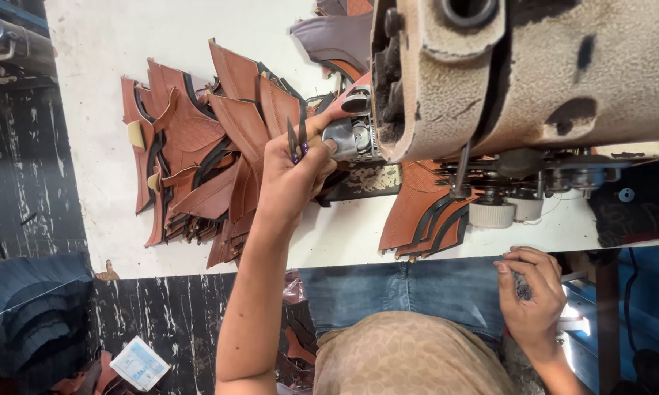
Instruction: Sewing leather shoe components together using an industrial sewing machine.
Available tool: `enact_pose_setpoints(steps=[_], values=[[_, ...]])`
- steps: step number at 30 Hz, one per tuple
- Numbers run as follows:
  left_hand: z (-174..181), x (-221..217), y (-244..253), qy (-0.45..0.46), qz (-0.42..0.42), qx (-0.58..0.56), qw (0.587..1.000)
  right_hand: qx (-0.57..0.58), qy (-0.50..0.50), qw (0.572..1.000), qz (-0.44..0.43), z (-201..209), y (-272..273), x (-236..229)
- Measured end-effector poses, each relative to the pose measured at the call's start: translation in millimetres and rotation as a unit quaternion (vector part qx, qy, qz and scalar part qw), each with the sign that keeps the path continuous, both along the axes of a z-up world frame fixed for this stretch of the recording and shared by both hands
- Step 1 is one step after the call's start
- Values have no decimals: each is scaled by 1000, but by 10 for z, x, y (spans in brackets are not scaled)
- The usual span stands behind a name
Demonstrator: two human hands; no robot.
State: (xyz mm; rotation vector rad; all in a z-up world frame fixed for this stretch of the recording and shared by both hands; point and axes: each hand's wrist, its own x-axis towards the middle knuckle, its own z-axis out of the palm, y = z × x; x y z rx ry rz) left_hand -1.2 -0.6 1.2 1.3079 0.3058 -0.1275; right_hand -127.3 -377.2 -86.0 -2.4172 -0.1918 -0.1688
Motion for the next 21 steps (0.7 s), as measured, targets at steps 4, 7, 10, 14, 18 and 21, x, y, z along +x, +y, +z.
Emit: enact_pose_setpoints(steps=[4, 7, 10, 14, 18, 21], values=[[-39, 34, 14, 0, -19, 3, 1000, -5, 11, 1000, -5, -72, -85, -10], [-142, 86, 53, -33, -63, -29, 997, 1, 15, 1000, -2, -72, -77, 14], [17, 27, -145, 23, 6, 116, 993, -3, 11, 1000, 9, 22, -31, 47], [-142, -146, -365, -142, 51, 183, 971, 1, 9, 1000, -9, -16, -38, 20], [-63, 23, -211, -193, 42, 214, 957, 9, -15, 1000, 14, 80, 69, 74], [-159, -21, -205, -208, 104, 100, 967, 14, -29, 999, 28, 154, 154, 90]])
